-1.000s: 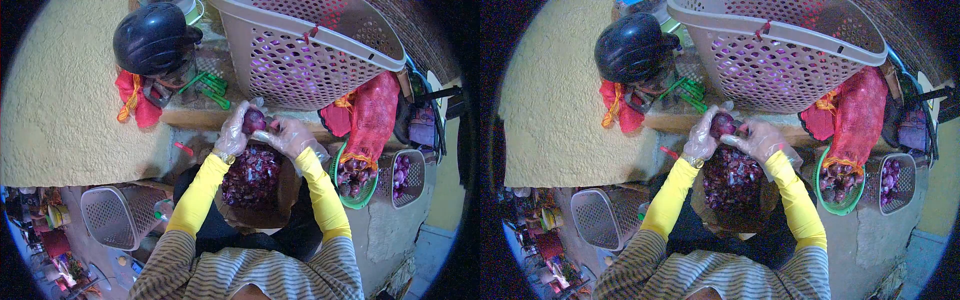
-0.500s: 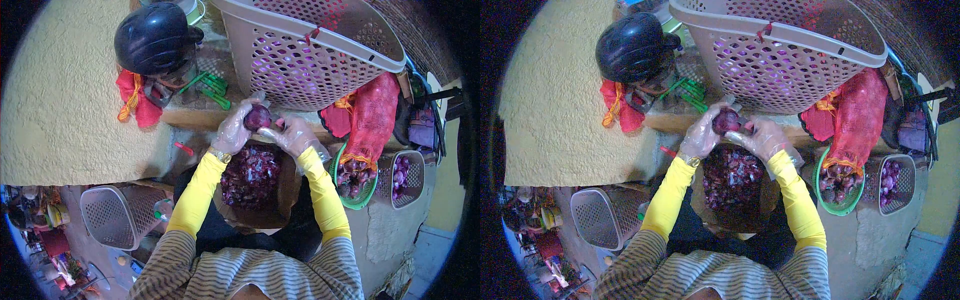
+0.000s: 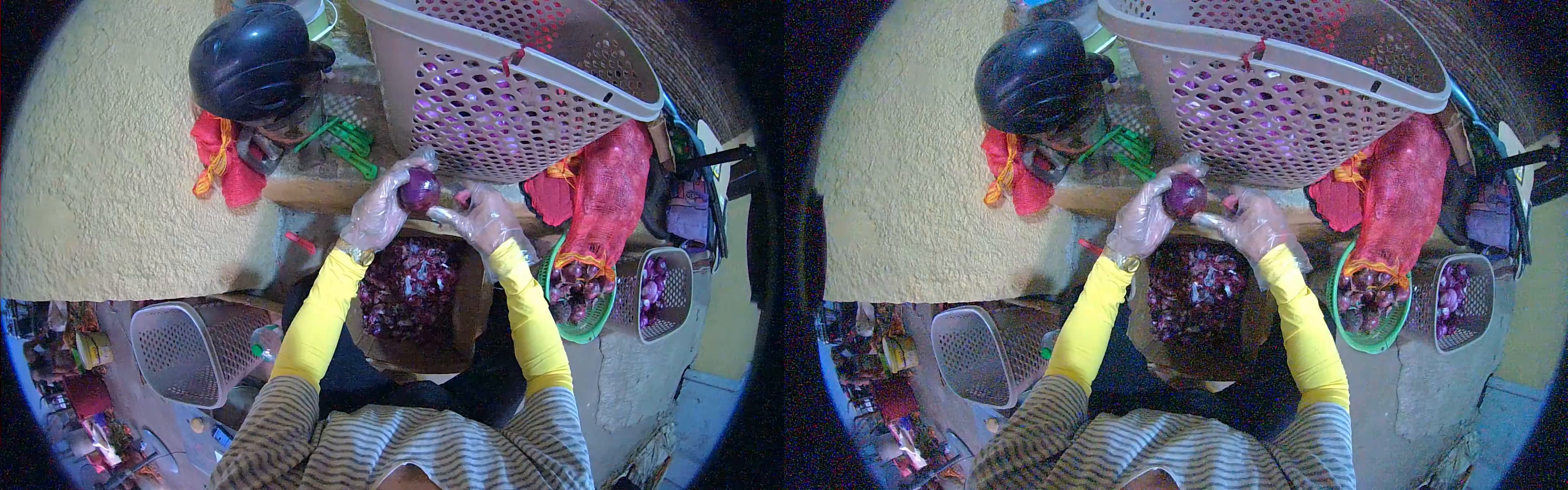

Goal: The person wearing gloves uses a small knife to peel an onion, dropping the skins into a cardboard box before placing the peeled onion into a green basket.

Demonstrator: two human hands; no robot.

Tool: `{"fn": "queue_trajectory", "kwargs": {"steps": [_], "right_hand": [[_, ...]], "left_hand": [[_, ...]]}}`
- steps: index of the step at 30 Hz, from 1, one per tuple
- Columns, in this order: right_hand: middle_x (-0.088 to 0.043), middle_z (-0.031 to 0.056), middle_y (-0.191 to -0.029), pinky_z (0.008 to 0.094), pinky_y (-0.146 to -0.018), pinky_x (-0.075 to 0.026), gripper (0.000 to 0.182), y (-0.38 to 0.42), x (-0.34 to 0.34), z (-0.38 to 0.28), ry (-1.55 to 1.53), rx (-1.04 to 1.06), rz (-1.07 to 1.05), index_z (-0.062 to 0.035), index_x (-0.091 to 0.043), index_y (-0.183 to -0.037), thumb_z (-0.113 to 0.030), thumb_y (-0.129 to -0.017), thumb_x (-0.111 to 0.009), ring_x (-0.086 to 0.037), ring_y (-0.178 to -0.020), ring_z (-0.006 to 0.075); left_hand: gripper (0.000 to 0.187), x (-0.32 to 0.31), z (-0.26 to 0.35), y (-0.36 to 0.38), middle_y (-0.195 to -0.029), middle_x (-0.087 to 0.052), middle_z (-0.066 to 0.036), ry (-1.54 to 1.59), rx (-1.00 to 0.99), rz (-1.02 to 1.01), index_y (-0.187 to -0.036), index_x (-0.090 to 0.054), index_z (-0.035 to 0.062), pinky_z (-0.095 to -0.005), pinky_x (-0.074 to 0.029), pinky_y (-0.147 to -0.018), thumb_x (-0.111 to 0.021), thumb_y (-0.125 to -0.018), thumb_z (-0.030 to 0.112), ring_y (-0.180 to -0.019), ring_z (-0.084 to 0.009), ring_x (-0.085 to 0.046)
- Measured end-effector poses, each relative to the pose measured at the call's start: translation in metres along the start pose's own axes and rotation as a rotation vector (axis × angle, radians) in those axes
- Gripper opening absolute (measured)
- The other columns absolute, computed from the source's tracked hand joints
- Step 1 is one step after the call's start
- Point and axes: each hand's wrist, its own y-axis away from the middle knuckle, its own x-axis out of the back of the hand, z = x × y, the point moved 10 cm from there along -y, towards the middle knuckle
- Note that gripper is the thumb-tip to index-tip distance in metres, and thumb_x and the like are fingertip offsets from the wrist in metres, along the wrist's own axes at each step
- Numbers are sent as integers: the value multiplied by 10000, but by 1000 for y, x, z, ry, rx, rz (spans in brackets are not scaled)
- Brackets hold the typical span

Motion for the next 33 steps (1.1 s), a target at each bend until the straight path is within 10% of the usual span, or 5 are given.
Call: {"fn": "queue_trajectory", "kwargs": {"steps": [13, 22, 24, 27, 33], "right_hand": [[-687, 173, -733, 414, -646, -528, 642, 2, -1, -13, -6, 61, -3, -32, -701, -828, -636, -673, -848, -678, -671, 328], [-723, 171, -834, 438, -714, -552, 676, 5, -5, -20, 79, 55, -51, -69, -735, -896, -712, -689, -779, -708, -759, 357], [-722, 173, -837, 445, -718, -549, 683, 5, -8, -17, 83, 48, -65, -72, -732, -894, -723, -693, -766, -707, -764, 361], [-717, 184, -836, 458, -723, -542, 676, 3, -11, -16, 92, 35, -103, -72, -725, -887, -727, -719, -742, -701, -773, 373], [-701, 214, -833, 484, -727, -528, 597, 3, -13, -17, 79, -20, -178, -66, -718, -882, -659, -853, -651, -687, -796, 414]], "left_hand": [[543, 3, -21, 3, -1361, -596, -176, 66, 121, 89, -1381, -506, -11, -432, -396, -1147, -464, -1061, 426, -1286, -278, -561], [531, -16, 6, 20, -1372, -602, -152, -1040, -462, -65, -1431, -475, -6, -391, -404, -1139, -394, -1095, 397, -1275, -245, -574], [544, 30, -38, 2, -1358, -608, -151, -152, 55, 161, -1419, -491, 0, -396, -416, -1129, -411, -1085, 420, -1260, -244, -583], [616, 29, -38, 2, -1280, -651, -133, -65, 95, 127, -1523, -348, 84, -391, -478, -1072, -645, -997, 207, -1213, -239, -617], [528, 13, -37, 4, -1282, -632, -157, 175, 167, 157, -1325, -559, -3, -451, -403, -1141, -421, -1077, 442, -1266, -282, -570]]}}
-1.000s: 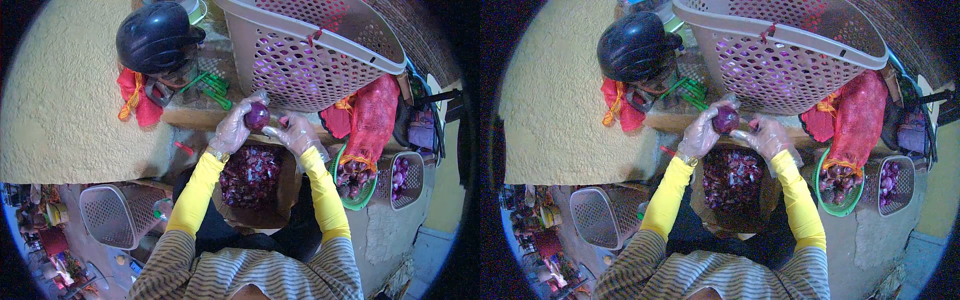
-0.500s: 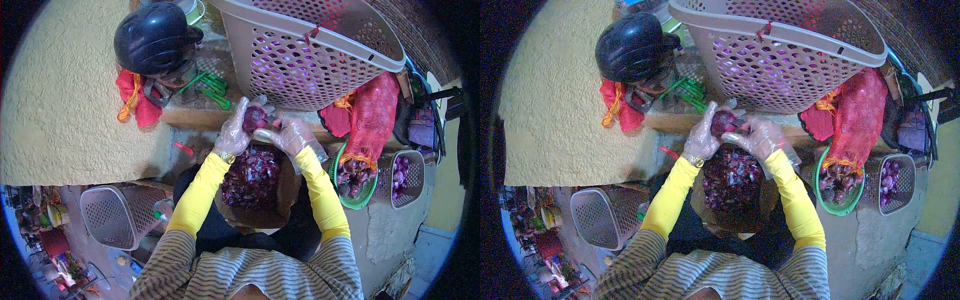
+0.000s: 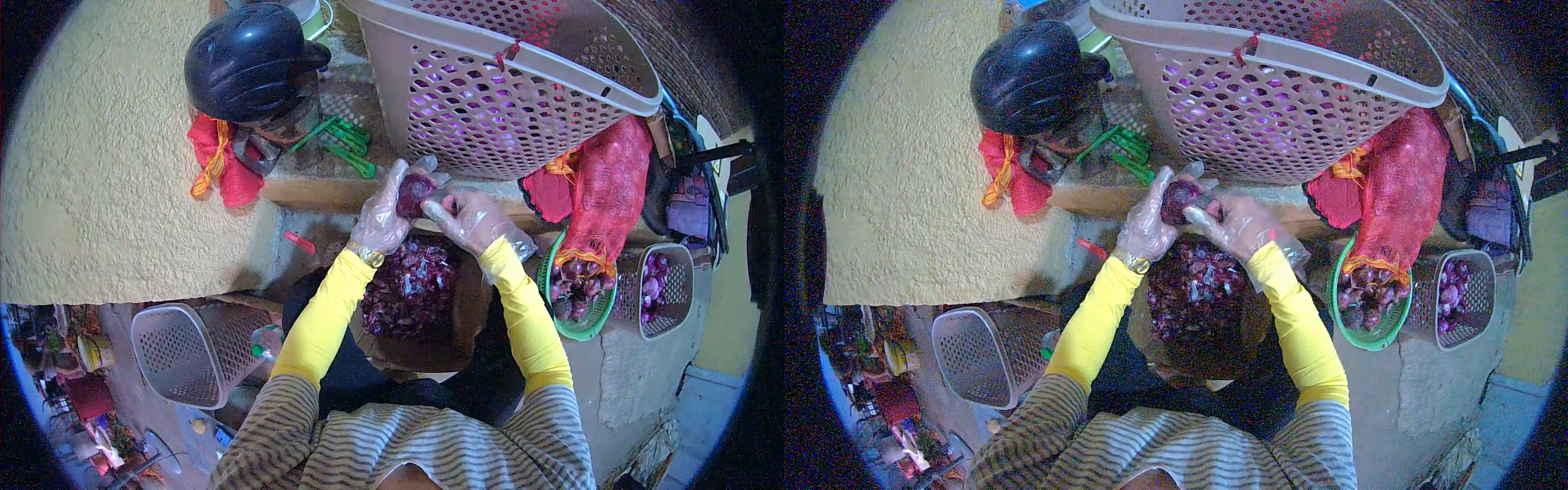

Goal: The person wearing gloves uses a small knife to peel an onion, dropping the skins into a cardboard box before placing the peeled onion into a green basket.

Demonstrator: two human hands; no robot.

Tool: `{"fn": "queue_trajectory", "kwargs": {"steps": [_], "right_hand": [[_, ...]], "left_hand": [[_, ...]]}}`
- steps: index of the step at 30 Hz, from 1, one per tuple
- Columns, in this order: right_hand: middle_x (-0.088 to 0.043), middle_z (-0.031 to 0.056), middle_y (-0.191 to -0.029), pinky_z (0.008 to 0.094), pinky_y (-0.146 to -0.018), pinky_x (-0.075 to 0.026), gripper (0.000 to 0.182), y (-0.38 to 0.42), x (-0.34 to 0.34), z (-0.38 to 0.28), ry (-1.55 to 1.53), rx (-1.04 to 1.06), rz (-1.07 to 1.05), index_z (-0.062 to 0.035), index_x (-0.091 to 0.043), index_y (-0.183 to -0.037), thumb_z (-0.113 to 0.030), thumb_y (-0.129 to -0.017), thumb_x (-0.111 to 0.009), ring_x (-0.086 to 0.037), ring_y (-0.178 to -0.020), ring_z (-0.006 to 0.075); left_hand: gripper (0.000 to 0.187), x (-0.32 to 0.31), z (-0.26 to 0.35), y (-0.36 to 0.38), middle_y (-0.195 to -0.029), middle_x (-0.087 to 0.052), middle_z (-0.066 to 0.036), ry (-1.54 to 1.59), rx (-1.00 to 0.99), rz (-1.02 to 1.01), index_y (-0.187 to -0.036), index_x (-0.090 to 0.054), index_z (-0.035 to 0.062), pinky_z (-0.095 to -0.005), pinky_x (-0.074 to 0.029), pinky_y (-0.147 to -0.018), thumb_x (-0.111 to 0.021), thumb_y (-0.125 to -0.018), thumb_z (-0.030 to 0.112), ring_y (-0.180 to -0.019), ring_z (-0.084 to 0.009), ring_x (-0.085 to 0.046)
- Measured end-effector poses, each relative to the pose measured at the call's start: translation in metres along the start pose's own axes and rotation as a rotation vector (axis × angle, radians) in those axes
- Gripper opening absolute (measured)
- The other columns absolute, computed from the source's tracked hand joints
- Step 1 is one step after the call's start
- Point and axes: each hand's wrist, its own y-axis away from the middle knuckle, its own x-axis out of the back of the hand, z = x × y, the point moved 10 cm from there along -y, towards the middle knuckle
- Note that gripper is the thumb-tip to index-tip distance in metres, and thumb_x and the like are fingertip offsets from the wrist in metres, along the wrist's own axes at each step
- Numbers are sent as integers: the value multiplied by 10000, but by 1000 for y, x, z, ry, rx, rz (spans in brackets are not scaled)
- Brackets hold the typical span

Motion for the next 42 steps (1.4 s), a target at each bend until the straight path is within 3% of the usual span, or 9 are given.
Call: {"fn": "queue_trajectory", "kwargs": {"steps": [7, 11, 16, 19, 21, 25, 36, 40, 42], "right_hand": [[-698, 245, -852, 509, -752, -523, 549, -1, -10, 0, -115, 31, -80, -70, -742, -988, -588, -943, -566, -681, -839, 448], [-692, 236, -812, 507, -731, -521, 562, -1, -10, -1, -73, 52, -75, -56, -732, -927, -594, -940, -569, -676, -797, 443], [-673, 191, -714, 484, -660, -514, 562, 3, -8, -9, -30, 165, -52, -64, -701, -800, -615, -889, -643, -661, -681, 395], [-694, 153, -746, 461, -667, -523, 552, 1, -9, -5, 74, 210, 18, -84, -709, -832, -635, -823, -713, -681, -704, 351], [-704, 134, -772, 452, -676, -529, 563, 4, -2, -10, 29, 228, 55, -91, -718, -871, -647, -788, -737, -688, -725, 338], [-719, 90, -817, 432, -695, -545, 626, 4, 7, -7, 45, 205, 137, -112, -739, -1000, -668, -715, -783, -700, -765, 316], [-710, 121, -800, 454, -669, -525, 561, 4, 4, -15, 24, 281, 100, -101, -736, -962, -626, -766, -765, -690, -746, 330], [-694, 132, -744, 459, -660, -519, 530, 4, 1, -16, -17, 226, 81, -87, -721, -843, -615, -807, -733, -681, -709, 342], [-689, 133, -728, 461, -661, -520, 533, 3, -1, -15, 28, 231, 77, -85, -716, -808, -617, -816, -723, -677, -701, 347]], "left_hand": [[523, 1, 0, -4, -1300, -622, -176, -38, -26, -36, -1286, -574, -7, -473, -384, -1156, -412, -1079, 445, -1293, -308, -544], [575, -12, 5, 3, -1356, -594, -189, -15, 4, -29, -1391, -509, 7, -466, -376, -1163, -379, -1080, 474, -1299, -299, -541], [633, -17, 6, 6, -1407, -566, -192, -16, 49, -43, -1483, -423, 28, -448, -374, -1166, -348, -1076, 508, -1302, -288, -543], [639, -13, 3, 5, -1425, -551, -190, 8, 59, -64, -1484, -421, 28, -431, -383, -1161, -350, -1074, 513, -1303, -282, -548], [636, -13, 2, 7, -1348, -621, -185, 103, 90, -97, -1500, -392, 24, -421, -489, -1063, -559, -1026, 414, -1224, -288, -625], [669, -6, -2, 6, -1359, -621, -165, 95, 108, -74, -1517, -354, 36, -414, -491, -1056, -611, -995, 365, -1214, -283, -633], [842, 58, -23, -17, -1389, -619, -109, -169, -32, -3, -1563, -250, 68, -395, -496, -1037, -755, -910, 232, -1189, -269, -654], [608, -26, 9, 22, -1397, -599, -81, -328, -5, -152, -1512, -384, 47, -377, -470, -1071, -581, -1029, 359, -1215, -201, -616], [547, -53, 40, 47, -1406, -576, -73, -804, -145, 81, -1459, -472, 34, -365, -445, -1097, -440, -1079, 426, -1237, -161, -573]]}}
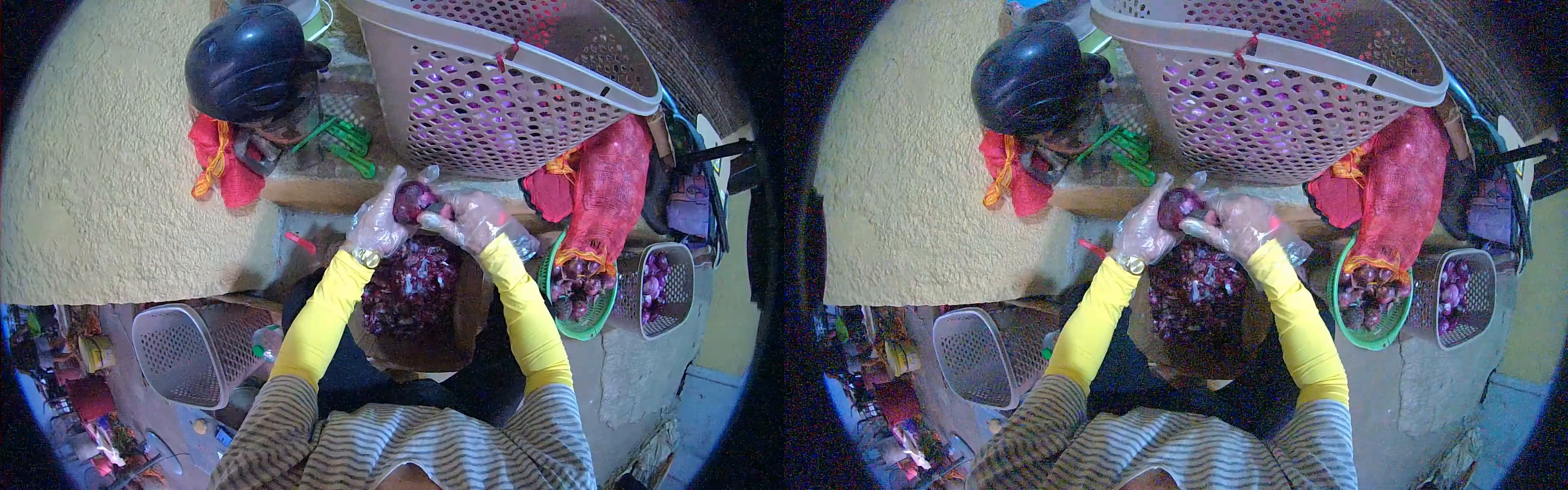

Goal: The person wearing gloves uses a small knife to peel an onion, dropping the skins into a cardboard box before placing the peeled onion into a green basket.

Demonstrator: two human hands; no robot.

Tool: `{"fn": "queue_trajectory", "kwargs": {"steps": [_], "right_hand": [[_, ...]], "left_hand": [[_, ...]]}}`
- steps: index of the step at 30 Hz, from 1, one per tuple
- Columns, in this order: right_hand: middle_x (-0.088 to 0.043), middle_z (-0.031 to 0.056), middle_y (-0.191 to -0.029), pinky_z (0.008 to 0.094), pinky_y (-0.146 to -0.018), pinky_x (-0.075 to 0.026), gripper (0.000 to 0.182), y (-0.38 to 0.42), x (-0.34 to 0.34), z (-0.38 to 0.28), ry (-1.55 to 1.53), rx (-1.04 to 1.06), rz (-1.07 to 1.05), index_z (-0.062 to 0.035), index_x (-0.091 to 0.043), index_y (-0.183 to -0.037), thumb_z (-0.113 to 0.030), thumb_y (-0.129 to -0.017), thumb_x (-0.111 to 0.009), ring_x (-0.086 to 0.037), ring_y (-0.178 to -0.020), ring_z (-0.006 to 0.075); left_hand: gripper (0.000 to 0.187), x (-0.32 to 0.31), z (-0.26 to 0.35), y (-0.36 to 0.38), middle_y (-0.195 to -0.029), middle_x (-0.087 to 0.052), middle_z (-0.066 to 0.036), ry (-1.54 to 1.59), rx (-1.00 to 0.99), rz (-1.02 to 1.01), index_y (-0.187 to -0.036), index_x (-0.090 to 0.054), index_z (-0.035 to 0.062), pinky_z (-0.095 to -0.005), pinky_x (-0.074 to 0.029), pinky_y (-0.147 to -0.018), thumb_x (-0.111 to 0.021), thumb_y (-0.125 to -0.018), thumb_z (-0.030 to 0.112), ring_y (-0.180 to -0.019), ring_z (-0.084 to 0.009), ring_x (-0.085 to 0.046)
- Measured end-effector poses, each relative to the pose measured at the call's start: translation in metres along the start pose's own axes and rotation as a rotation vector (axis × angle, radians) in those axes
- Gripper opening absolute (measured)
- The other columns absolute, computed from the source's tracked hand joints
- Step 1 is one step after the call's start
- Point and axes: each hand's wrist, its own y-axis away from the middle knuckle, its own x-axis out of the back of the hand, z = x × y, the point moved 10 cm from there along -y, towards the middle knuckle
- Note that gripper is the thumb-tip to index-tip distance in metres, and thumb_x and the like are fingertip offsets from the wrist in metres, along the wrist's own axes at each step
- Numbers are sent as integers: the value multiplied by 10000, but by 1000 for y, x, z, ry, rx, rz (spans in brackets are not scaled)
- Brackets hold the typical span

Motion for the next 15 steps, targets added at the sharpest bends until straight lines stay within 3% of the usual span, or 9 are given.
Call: {"fn": "queue_trajectory", "kwargs": {"steps": [1, 3, 7, 12, 13, 15], "right_hand": [[-683, 133, -713, 463, -662, -520, 539, 0, -1, 1, 44, 7, -9, -82, -711, -772, -619, -824, -713, -674, -692, 352], [-679, 137, -703, 466, -660, -520, 542, 1, 1, -2, 40, 43, 15, -84, -709, -759, -621, -831, -705, -671, -684, 356], [-674, 146, -699, 475, -657, -521, 560, 2, -4, -7, 89, 119, 7, -90, -700, -733, -639, -842, -680, -665, -671, 364], [-671, 127, -693, 468, -661, -528, 606, 5, -11, -18, 229, 211, -36, -102, -693, -737, -691, -858, -617, -674, -672, 347], [-671, 116, -691, 466, -667, -533, 617, 5, -15, -21, 304, 240, -69, -112, -693, -742, -708, -867, -589, -678, -678, 339], [-668, 103, -691, 456, -644, -529, 593, 8, -21, -32, 282, 286, -96, -122, -697, -759, -698, -864, -600, -679, -676, 322]], "left_hand": [[547, 5, -13, -8, -1406, -576, -73, 1, 0, 0, -1459, -472, 34, -365, -445, -1097, -440, -1079, 426, -1237, -161, -573], [619, -8, -79, -28, -1371, -616, -102, 1008, 313, -210, -1506, -390, 67, -381, -435, -1103, -591, -1015, 384, -1234, -207, -606], [654, 10, -103, -33, -1358, -628, -134, 820, 264, -181, -1511, -371, 77, -404, -457, -1083, -647, -985, 351, -1254, -253, -608], [585, 20, -43, -8, -1467, -513, -205, -169, -202, -148, -1502, -390, 54, -478, -451, -1086, -421, -1068, 445, -1371, -351, -491], [585, 20, -49, -14, -1467, -513, -205, -170, -203, -147, -1502, -390, 54, -478, -451, -1086, -421, -1068, 445, -1371, -351, -491], [533, 11, -95, -35, -1485, -487, -225, 700, 173, -220, -1498, -401, 78, -528, -448, -1070, -399, -1077, 405, -1358, -404, -492]]}}
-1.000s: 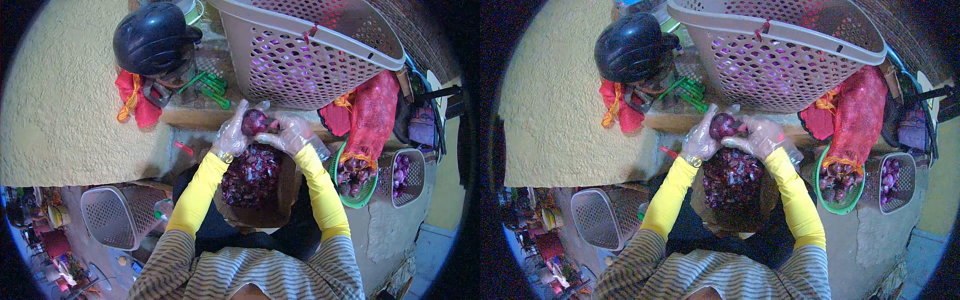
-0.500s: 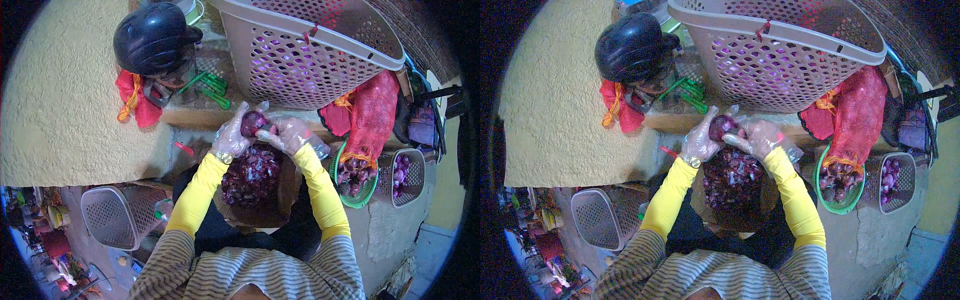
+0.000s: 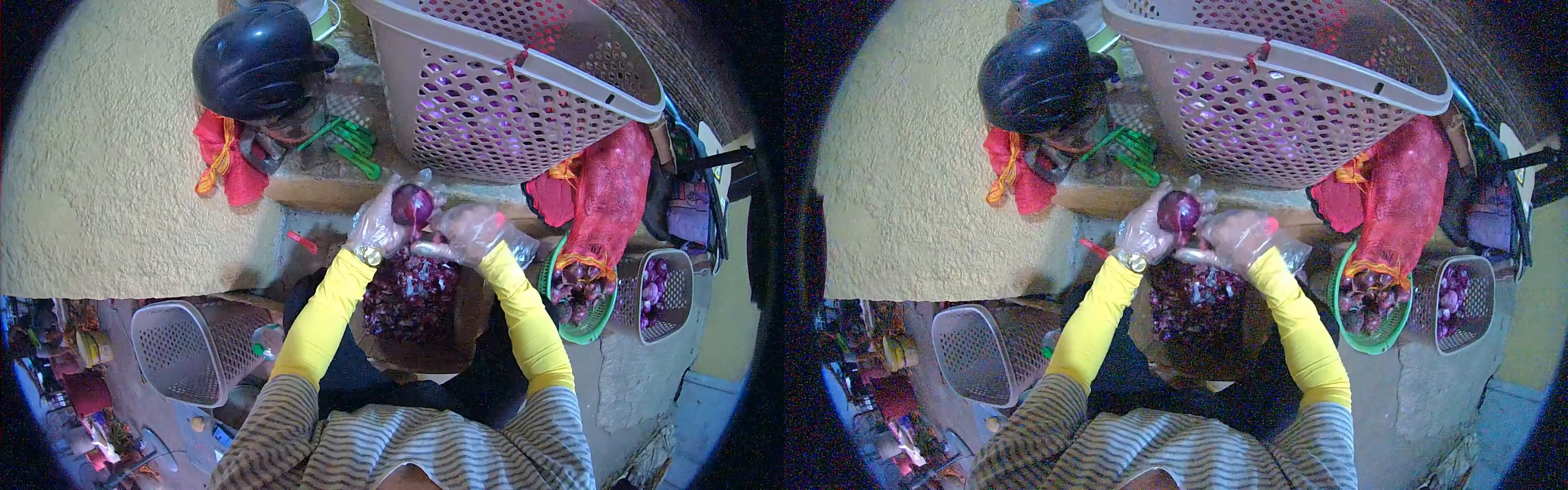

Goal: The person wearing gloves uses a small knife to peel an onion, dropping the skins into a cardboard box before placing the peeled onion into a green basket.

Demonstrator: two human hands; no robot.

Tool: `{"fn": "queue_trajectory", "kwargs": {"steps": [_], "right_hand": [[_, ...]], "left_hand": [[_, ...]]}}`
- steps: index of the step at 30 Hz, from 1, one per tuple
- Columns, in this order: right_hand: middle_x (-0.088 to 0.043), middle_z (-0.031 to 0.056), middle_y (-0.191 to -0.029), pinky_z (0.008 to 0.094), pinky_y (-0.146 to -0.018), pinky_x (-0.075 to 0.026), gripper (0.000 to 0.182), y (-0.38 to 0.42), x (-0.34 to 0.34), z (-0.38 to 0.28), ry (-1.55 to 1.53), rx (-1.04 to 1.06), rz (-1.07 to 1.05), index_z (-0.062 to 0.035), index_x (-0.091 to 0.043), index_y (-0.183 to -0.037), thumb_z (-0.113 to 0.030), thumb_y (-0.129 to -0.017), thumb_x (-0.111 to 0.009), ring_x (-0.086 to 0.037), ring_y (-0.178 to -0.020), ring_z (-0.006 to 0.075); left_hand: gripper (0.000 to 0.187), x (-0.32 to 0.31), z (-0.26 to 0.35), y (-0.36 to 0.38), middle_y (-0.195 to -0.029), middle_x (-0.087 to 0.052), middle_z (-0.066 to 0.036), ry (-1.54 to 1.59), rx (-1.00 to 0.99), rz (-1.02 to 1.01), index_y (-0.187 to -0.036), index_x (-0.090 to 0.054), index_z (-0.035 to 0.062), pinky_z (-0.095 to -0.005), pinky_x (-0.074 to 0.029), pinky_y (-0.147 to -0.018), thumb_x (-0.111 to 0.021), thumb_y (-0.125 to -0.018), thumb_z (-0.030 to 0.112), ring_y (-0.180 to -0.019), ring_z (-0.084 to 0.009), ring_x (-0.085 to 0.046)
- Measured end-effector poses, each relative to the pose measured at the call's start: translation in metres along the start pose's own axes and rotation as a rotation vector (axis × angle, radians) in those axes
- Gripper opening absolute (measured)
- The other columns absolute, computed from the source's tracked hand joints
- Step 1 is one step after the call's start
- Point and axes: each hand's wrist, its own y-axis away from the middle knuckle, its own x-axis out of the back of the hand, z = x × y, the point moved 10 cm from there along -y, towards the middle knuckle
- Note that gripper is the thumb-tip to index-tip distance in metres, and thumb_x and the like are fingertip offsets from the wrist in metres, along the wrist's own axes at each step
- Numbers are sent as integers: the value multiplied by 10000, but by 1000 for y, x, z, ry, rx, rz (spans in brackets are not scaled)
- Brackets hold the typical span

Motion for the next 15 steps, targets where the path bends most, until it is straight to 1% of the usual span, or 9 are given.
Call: {"fn": "queue_trajectory", "kwargs": {"steps": [1, 3, 4, 5, 7, 8, 12, 14, 15], "right_hand": [[-666, 89, -691, 447, -622, -525, 570, 0, -3, -9, -23, 46, -20, -132, -700, -777, -688, -861, -611, -679, -674, 305], [-659, 95, -692, 450, -628, -526, 573, 0, -13, -15, 15, 40, -125, -144, -698, -778, -702, -861, -598, -679, -676, 307], [-672, 102, -714, 464, -656, -532, 611, 2, -25, -22, 17, 54, -233, -147, -702, -767, -738, -852, -570, -687, -717, 315], [-685, 108, -735, 479, -683, -538, 650, 6, -36, -28, 18, 70, -341, -151, -705, -757, -775, -842, -543, -694, -758, 323], [-683, 117, -732, 489, -682, -536, 665, 7, -42, -32, -39, 136, -265, -154, -713, -763, -788, -838, -530, -689, -738, 340], [-674, 117, -713, 488, -654, -533, 666, 7, -45, -32, -72, 149, -270, -153, -711, -758, -794, -823, -544, -683, -702, 337], [-679, 116, -713, 483, -617, -529, 670, 8, -27, -24, -35, 138, -127, -155, -717, -763, -809, -790, -572, -674, -654, 338], [-682, 120, -720, 487, -627, -535, 680, 5, -26, -23, 2, 81, -205, -167, -719, -788, -830, -771, -570, -683, -669, 347], [-685, 123, -728, 492, -637, -541, 693, 4, -30, -18, 38, 25, -282, -180, -721, -814, -852, -751, -568, -692, -683, 355]], "left_hand": [[533, -3, 4, 0, -1485, -487, -225, 1, 0, 1, -1498, -401, 78, -528, -448, -1070, -399, -1077, 405, -1358, -404, -492], [511, -7, 2, 1, -1511, -447, -238, 471, 94, 45, -1492, -408, 85, -577, -439, -1067, -358, -1086, 390, -1355, -442, -478], [575, -10, 12, 0, -1490, -470, -239, 436, 31, -58, -1468, -413, 14, -504, -543, -970, -269, -1102, 434, -1274, -435, -558], [575, -4, 14, 0, -1490, -470, -239, 435, 28, -57, -1468, -413, 14, -504, -543, -970, -269, -1102, 434, -1274, -435, -558], [545, -2, 21, 3, -1479, -484, -238, 425, -1, -58, -1473, -407, 16, -523, -533, -983, -264, -1105, 391, -1278, -426, -558], [520, -12, 36, 14, -1476, -487, -235, 95, -78, 125, -1469, -414, 15, -531, -533, -985, -272, -1102, 355, -1277, -427, -559], [505, -10, 43, 10, -1466, -495, -238, -208, -230, 101, -1453, -426, -8, -540, -495, -1044, -306, -1094, 327, -1298, -415, -541], [515, -9, 28, -2, -1527, -416, -251, 373, -60, 19, -1468, -386, -2, -601, -353, -1155, -424, -1048, 293, -1372, -460, -449], [515, -7, 27, -3, -1527, -416, -251, 373, -60, 19, -1468, -386, -2, -601, -353, -1155, -424, -1048, 293, -1372, -460, -449]]}}
